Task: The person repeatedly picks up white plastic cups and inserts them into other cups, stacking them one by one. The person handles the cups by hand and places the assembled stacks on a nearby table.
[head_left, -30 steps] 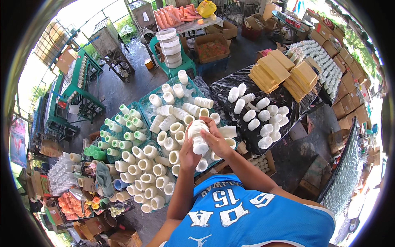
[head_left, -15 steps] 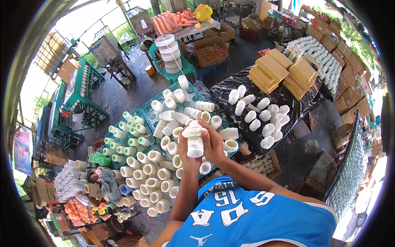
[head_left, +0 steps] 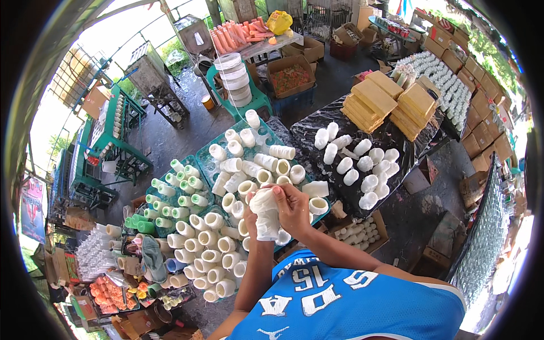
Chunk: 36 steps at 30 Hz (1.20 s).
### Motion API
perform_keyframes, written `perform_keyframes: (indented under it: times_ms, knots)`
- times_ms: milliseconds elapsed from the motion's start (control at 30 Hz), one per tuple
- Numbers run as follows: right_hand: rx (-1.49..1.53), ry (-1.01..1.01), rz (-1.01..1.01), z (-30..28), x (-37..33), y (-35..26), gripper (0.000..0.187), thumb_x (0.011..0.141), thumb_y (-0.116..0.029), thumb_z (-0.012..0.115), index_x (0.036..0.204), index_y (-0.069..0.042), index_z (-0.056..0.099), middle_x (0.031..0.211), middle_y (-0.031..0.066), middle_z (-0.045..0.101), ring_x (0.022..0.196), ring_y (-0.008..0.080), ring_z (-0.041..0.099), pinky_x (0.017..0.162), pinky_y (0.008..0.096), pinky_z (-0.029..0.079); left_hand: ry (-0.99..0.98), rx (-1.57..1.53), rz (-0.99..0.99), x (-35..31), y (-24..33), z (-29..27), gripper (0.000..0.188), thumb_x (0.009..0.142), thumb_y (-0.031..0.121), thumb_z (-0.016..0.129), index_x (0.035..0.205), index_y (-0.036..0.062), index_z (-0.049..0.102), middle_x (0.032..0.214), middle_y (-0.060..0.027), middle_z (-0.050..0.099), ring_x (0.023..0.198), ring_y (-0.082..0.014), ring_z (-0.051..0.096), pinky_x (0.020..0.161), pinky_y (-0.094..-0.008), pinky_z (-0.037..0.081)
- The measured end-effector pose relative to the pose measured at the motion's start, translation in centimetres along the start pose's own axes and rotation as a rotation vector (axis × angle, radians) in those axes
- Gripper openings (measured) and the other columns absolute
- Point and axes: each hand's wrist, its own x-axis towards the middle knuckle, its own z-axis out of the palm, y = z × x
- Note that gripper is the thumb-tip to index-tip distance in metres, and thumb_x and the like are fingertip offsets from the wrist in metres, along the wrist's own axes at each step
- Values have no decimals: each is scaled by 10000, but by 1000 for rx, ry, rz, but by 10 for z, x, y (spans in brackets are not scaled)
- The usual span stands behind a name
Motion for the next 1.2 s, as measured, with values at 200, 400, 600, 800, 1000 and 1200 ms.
perform_keyframes:
  times_ms: [200,400,600,800,1000,1200]
  knots:
    - [-181,-78,32,-1,1,14,313,1103,-260,613,1014,21,719,727,84,698,665,72,567,597,296,475,-96,-87,-113,10,5,-1,480,1134,455,463,1099,23,670,926,-78,712,821,-209,688,775,-342,566]
    - [158,-171,265,0,7,36,361,1121,-242,589,907,27,700,765,-43,643,685,26,502,586,257,423,-1,-98,-114,19,-1,-13,458,1123,446,509,785,138,526,734,-14,583,665,-151,602,662,-319,513]
    - [107,-333,296,-9,17,41,368,1136,-268,556,993,27,723,826,-24,682,734,27,549,635,241,460,-1,-54,-246,14,-1,-10,492,1136,492,449,988,77,669,869,-57,687,756,-196,679,714,-329,562]
    - [153,-430,340,-10,25,38,391,1144,-270,536,979,27,731,830,-12,693,755,41,574,663,254,489,-21,-18,-448,23,14,-24,478,1115,500,500,1084,57,678,943,-87,709,828,-228,712,777,-405,609]
    - [319,-79,583,-7,35,72,351,1138,-286,531,1059,6,708,909,36,722,759,93,651,705,280,548,154,-10,-323,26,12,-15,536,1153,428,355,1380,-7,572,1279,-187,688,1137,-334,698,996,-481,574]
    - [488,-9,754,-17,46,97,279,1120,-284,516,1208,-37,610,1111,113,696,954,190,703,829,341,584,217,402,-51,12,-11,10,453,1138,387,454,1388,28,566,1279,-115,686,1128,-237,695,980,-397,564]
